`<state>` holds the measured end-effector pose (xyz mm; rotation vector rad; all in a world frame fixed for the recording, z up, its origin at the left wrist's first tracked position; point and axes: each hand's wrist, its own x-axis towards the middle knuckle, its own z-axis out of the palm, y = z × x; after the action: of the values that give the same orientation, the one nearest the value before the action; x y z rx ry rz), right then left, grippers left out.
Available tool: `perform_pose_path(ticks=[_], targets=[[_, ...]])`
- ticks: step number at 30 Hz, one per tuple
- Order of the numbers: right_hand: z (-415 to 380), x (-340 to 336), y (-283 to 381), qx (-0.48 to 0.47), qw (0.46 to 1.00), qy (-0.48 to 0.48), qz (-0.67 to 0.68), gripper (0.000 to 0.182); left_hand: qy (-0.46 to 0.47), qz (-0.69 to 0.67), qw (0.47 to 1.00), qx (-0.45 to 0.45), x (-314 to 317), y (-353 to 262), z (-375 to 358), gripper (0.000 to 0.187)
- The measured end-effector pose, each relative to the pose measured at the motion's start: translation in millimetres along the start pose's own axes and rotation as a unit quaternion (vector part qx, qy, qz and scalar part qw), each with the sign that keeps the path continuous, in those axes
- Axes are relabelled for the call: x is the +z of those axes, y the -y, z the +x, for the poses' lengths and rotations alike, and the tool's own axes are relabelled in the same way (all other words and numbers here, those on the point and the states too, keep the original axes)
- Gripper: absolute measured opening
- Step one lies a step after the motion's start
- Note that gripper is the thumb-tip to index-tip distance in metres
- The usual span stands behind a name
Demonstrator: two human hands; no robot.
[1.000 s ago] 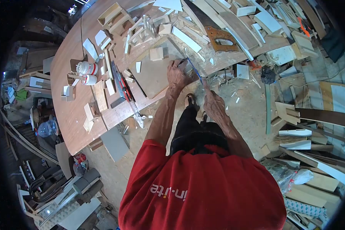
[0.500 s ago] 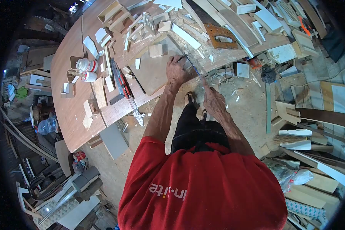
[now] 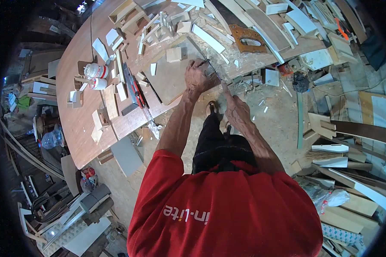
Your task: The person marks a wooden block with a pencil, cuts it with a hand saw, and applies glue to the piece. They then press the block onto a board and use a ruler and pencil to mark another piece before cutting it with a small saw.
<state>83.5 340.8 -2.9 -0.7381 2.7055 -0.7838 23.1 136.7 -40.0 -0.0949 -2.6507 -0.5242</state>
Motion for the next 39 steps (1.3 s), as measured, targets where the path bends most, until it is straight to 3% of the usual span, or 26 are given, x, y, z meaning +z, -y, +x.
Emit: perform_pose_path(ticks=[5, 7, 14, 23, 39], targets=[[13, 14, -7, -0.042, 0.998, -0.023, 0.031, 0.089, -0.017, 0.018, 0.999, 0.037, -3, -4, 0, 0.039], [14, -5, 3, 0.015, 0.998, 0.044, 0.046, 0.089, 0.006, -0.004, 1.0, -0.001, -3, -5, -1, 0.038], [25, 9, 1, -0.006, 0.999, 0.012, 0.043, 0.093, 0.025, -0.022, 0.999, -0.01, 0, -1, -4, 0.032], [26, 14, -2, 0.01, 0.999, 0.028, 0.029, 0.094, -0.067, -0.051, 0.995, -0.053, 4, -7, -11, 0.031], [3, -3, 4, 0.031, 0.998, 0.046, 0.031, 0.086, -0.062, -0.03, 0.998, 0.0, 5, -4, -5, 0.025]])
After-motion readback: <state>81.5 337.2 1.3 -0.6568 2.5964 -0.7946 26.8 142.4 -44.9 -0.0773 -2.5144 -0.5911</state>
